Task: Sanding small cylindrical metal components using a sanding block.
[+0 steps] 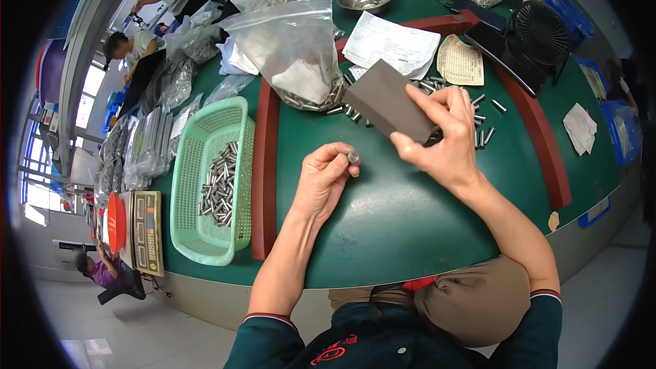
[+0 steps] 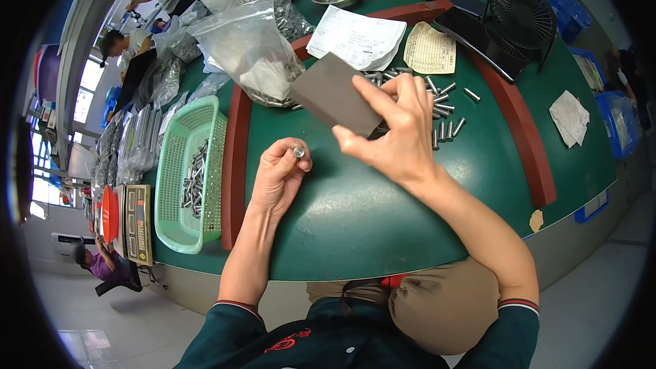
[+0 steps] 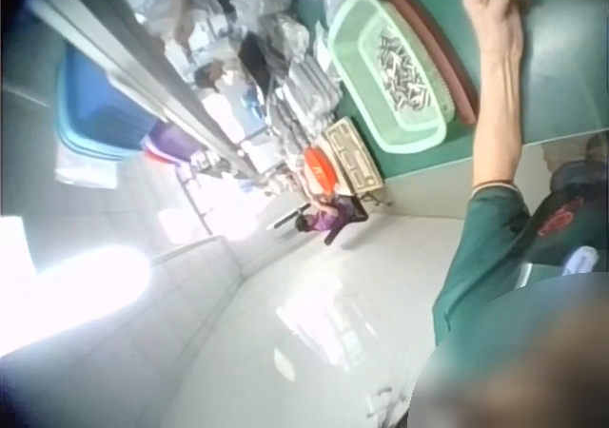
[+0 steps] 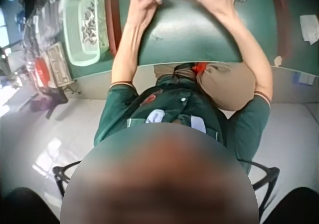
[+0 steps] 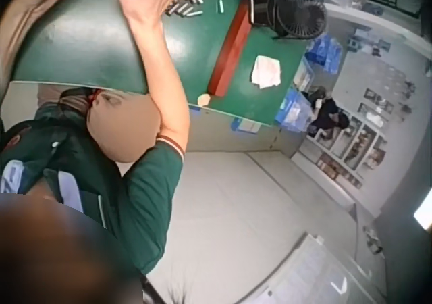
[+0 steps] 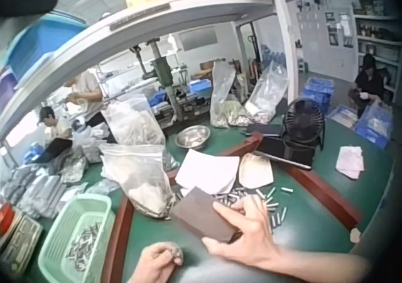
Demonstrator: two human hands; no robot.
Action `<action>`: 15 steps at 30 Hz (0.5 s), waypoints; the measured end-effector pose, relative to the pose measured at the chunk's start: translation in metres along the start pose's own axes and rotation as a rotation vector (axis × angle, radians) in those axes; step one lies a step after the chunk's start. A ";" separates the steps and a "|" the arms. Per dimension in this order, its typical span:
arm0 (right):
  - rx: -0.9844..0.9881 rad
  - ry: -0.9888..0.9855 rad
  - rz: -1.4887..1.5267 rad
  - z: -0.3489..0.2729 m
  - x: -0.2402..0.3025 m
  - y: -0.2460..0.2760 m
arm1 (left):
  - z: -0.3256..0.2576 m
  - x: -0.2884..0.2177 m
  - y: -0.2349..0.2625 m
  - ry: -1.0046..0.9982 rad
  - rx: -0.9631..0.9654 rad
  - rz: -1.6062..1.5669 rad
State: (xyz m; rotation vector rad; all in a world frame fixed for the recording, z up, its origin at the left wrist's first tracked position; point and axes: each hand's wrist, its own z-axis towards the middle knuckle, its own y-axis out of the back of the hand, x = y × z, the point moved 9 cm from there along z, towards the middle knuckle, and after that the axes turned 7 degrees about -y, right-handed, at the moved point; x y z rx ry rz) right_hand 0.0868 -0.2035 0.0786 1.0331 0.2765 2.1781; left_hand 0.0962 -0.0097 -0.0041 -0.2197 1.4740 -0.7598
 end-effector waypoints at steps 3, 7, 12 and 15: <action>0.075 0.213 0.060 -0.015 0.044 0.003 | -0.003 0.011 0.007 0.009 -0.131 -0.029; 0.144 0.292 0.078 -0.022 0.055 -0.005 | -0.008 0.004 0.009 0.031 -0.266 0.047; 0.147 0.332 0.097 -0.026 0.058 0.000 | -0.007 0.005 0.008 0.118 -0.314 0.057; 0.117 0.243 0.062 -0.016 0.046 -0.006 | 0.001 0.003 0.007 -0.012 -0.117 0.089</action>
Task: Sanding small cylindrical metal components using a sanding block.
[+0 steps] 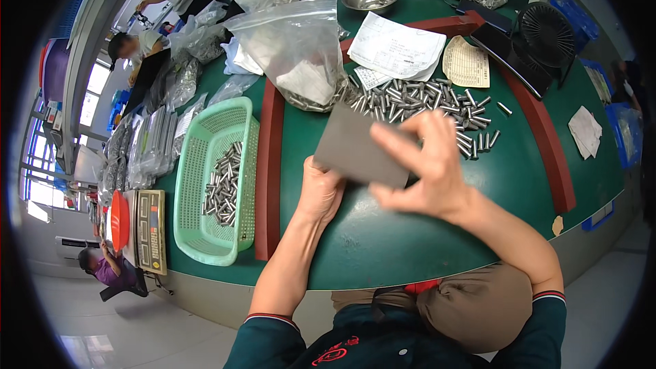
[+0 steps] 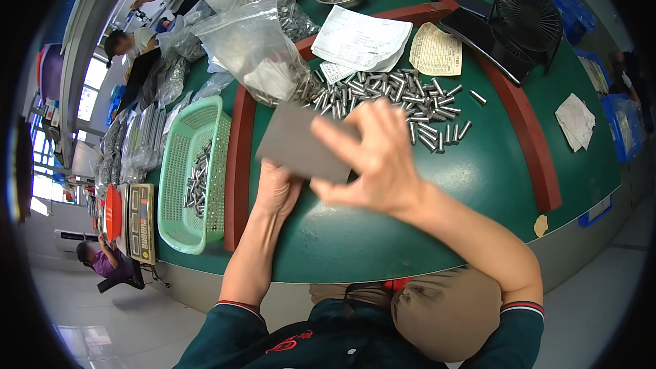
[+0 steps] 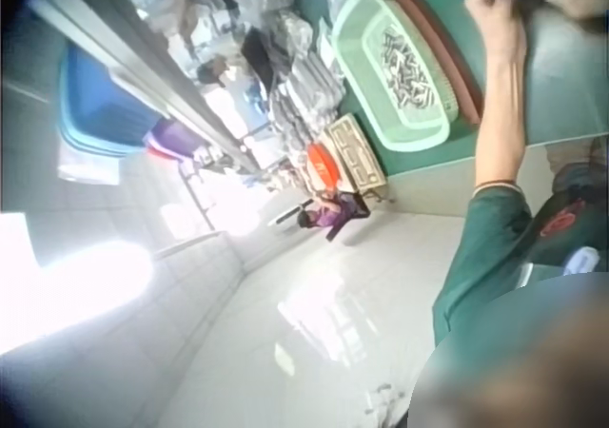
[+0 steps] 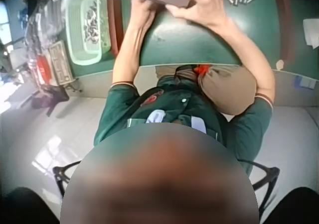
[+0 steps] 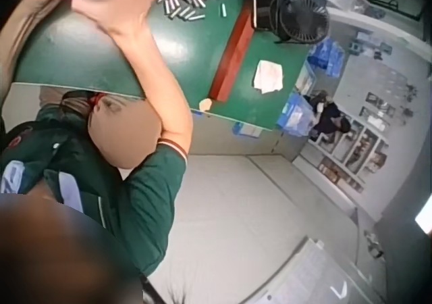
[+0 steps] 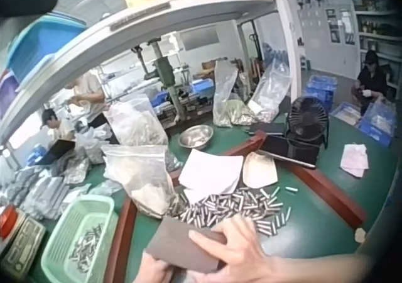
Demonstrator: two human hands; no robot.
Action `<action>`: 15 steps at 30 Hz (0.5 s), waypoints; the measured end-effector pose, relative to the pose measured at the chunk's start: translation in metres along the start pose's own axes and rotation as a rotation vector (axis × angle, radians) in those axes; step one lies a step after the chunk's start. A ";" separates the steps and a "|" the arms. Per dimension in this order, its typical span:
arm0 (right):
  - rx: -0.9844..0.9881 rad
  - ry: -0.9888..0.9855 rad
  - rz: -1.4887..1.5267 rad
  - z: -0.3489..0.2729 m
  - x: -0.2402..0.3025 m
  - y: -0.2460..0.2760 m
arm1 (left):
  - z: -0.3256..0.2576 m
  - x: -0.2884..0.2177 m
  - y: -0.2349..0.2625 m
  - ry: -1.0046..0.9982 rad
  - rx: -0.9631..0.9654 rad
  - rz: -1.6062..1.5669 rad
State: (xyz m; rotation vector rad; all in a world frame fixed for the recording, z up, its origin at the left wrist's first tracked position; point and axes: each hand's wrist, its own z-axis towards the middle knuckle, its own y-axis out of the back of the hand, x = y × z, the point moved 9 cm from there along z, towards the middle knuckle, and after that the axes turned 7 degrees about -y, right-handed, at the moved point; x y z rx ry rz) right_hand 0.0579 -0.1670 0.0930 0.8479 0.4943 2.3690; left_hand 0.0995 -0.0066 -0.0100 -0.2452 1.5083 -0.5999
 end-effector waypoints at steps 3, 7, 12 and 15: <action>-0.075 -0.233 -0.123 0.001 -0.053 0.010 | -0.001 -0.007 -0.011 -0.049 0.088 -0.014; -0.038 -0.279 -0.015 0.000 -0.042 0.008 | -0.001 0.006 -0.011 0.071 0.131 -0.267; -0.117 -0.133 -0.024 -0.003 -0.022 0.011 | -0.006 0.008 -0.023 0.105 0.158 -0.330; 0.008 0.234 0.093 -0.009 0.040 0.001 | -0.013 0.021 0.023 0.010 0.105 0.250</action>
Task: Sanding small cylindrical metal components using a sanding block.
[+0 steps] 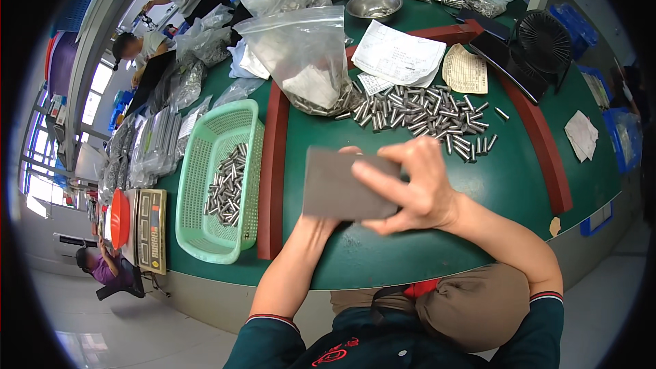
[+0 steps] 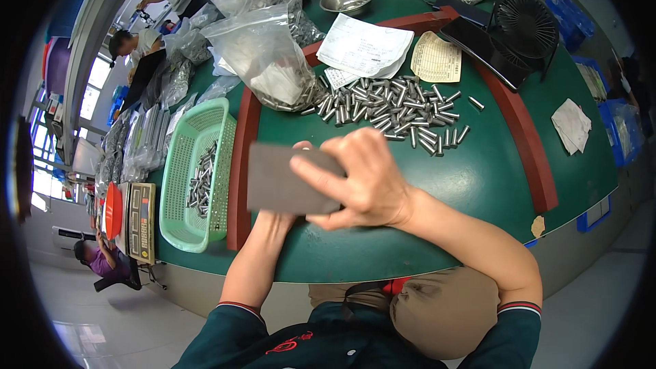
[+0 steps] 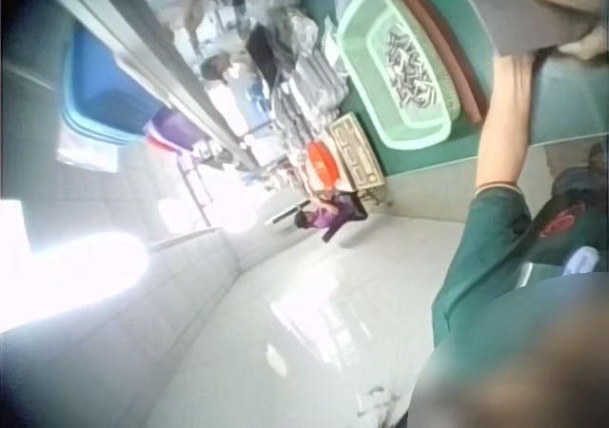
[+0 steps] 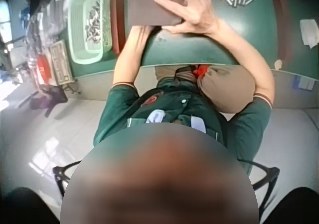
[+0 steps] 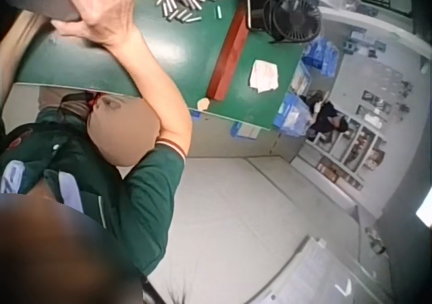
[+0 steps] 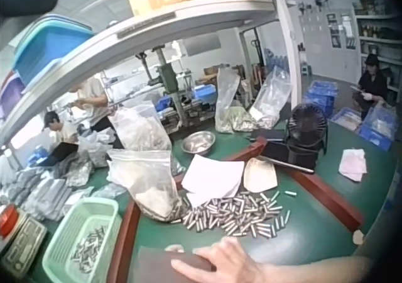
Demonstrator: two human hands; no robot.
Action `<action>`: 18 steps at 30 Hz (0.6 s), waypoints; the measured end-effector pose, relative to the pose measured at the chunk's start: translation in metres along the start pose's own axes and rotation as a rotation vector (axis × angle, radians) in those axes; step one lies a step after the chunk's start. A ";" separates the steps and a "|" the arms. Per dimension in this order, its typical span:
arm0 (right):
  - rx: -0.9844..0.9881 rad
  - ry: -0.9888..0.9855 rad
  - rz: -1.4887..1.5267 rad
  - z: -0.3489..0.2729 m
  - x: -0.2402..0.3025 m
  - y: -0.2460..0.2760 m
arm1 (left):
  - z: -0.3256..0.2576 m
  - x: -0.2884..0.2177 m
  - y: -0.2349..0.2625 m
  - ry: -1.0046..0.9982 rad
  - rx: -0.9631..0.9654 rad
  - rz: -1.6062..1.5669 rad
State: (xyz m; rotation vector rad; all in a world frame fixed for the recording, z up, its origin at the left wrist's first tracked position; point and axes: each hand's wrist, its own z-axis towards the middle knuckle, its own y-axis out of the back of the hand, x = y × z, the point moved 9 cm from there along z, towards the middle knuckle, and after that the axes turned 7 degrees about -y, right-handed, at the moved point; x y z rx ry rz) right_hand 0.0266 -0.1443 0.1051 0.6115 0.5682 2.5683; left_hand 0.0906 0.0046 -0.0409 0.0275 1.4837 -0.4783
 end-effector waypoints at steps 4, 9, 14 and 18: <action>-0.122 -0.230 -0.191 0.002 -0.057 0.009 | 0.017 -0.021 -0.043 0.109 0.138 -0.623; -0.016 -0.018 -0.061 -0.002 -0.004 -0.003 | -0.001 0.008 -0.004 0.180 -0.070 -0.401; -0.111 -0.201 -0.175 -0.003 -0.042 0.011 | 0.009 -0.011 -0.026 0.100 -0.063 -0.400; -0.061 -0.188 -0.102 -0.002 -0.035 0.003 | 0.007 -0.012 -0.022 0.048 -0.190 -0.109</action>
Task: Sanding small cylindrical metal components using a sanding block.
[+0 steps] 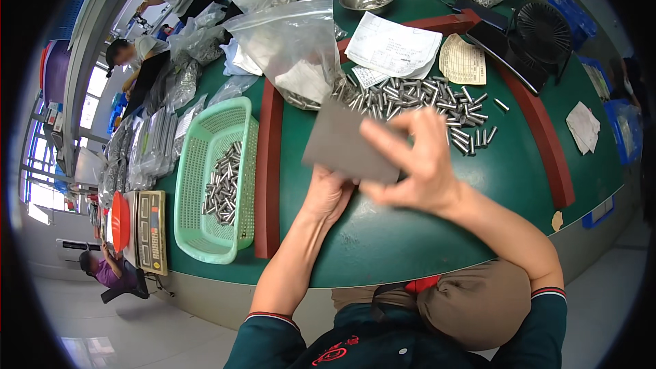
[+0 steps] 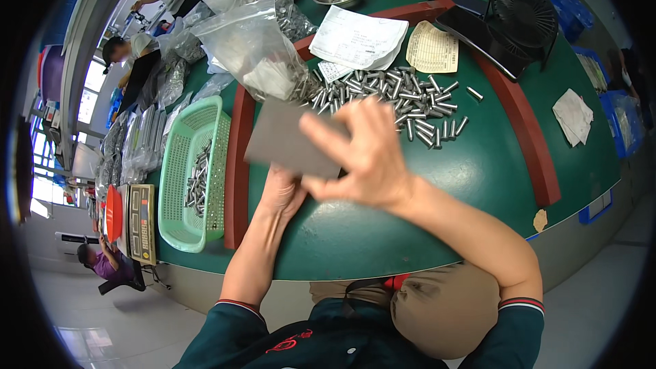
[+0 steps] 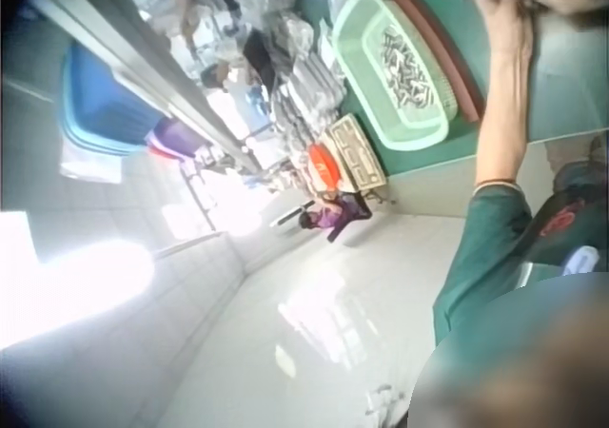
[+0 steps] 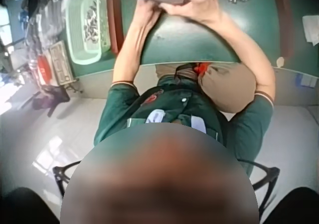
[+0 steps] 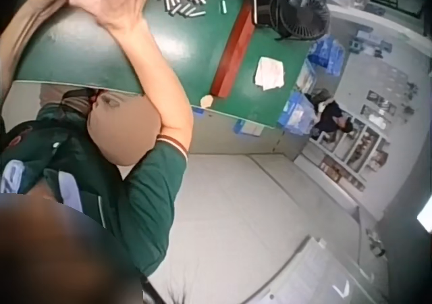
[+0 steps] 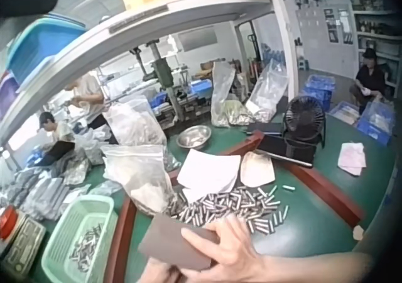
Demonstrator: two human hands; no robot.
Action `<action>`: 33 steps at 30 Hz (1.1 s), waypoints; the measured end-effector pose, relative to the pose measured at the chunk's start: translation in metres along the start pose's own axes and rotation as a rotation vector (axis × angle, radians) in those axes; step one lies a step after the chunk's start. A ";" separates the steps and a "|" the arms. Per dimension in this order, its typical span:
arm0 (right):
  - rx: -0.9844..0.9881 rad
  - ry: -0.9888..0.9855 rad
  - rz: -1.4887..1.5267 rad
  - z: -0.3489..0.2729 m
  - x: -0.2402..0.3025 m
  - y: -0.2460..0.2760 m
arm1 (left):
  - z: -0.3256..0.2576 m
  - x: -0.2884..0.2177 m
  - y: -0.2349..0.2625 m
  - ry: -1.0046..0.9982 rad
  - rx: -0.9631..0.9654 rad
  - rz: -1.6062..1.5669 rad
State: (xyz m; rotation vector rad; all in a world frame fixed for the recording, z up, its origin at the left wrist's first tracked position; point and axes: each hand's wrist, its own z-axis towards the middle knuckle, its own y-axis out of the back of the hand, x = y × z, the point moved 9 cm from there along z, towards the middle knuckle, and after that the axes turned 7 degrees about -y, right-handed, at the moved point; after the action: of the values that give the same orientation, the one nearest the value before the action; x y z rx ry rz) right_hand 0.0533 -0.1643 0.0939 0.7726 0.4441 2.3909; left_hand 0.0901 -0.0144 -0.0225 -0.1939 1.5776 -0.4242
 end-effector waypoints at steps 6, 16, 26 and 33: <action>0.000 0.081 0.085 -0.003 0.022 0.003 | -0.005 0.023 0.010 0.187 0.031 -0.303; -0.060 -0.118 -0.154 0.006 -0.031 0.001 | 0.004 -0.006 -0.001 0.000 0.197 -0.169; -0.124 -0.201 -0.113 0.007 -0.048 0.013 | 0.005 -0.018 -0.007 0.003 0.211 -0.189; 0.016 0.247 0.033 -0.009 0.042 -0.009 | 0.006 0.014 0.020 -0.114 0.204 0.237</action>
State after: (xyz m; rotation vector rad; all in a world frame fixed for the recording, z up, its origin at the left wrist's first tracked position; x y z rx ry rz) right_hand 0.0236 -0.1324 0.1000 0.4956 0.5541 2.5278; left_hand 0.0983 -0.0019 -0.0429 0.1229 1.4150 -0.3784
